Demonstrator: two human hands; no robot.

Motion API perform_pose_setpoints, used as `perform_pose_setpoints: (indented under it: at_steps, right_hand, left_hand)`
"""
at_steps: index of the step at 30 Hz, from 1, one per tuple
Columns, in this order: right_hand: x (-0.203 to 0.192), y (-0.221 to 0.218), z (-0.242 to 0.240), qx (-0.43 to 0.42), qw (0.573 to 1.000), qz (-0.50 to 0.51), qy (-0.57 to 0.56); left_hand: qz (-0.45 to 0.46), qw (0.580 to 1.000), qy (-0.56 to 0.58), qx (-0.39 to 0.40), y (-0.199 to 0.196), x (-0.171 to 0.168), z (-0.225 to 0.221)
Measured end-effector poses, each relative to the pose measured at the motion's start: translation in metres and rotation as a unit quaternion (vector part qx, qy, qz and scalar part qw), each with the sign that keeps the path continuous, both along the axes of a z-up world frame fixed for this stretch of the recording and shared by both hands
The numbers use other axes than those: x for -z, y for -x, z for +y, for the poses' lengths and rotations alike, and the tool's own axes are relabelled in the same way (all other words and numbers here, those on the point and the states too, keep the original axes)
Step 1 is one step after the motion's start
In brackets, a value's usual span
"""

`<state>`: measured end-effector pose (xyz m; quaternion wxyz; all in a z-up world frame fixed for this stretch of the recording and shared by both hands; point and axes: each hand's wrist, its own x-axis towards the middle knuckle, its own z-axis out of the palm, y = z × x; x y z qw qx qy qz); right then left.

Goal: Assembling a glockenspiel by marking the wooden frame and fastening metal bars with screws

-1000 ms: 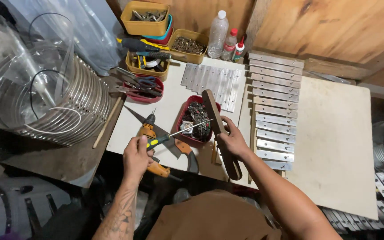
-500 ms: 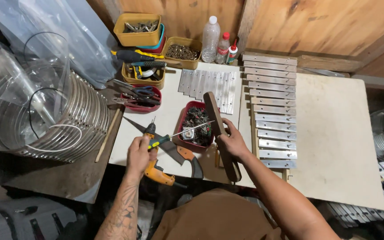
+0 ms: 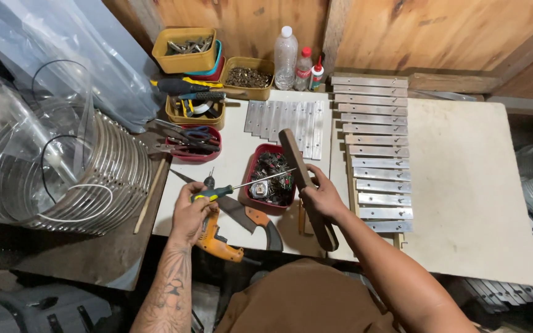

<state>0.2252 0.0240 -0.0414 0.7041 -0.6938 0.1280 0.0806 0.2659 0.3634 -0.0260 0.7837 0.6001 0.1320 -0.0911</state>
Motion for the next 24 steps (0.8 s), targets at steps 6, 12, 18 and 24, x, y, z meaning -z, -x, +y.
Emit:
perform_pose_setpoints:
  at_steps: [6, 12, 18, 24]
  right_hand:
    - [-0.029, 0.012, 0.017, -0.026, 0.999, 0.002, 0.041]
    - [-0.010, 0.002, 0.006, -0.004, 1.000, 0.008, 0.021]
    - [-0.045, 0.018, 0.008, -0.002, 0.997, 0.050, 0.051]
    - [-0.061, 0.029, 0.013, -0.001, 0.993, 0.103, 0.051]
  left_hand:
    - [0.046, 0.961, -0.272, -0.033, -0.008, 0.011, 0.008]
    - [0.014, 0.989, -0.134, -0.052, 0.000, 0.018, 0.006]
    - [-0.153, 0.982, -0.082, -0.079, 0.009, -0.015, 0.030]
    - [-0.272, 0.958, -0.089, -0.023, 0.019, -0.053, 0.002]
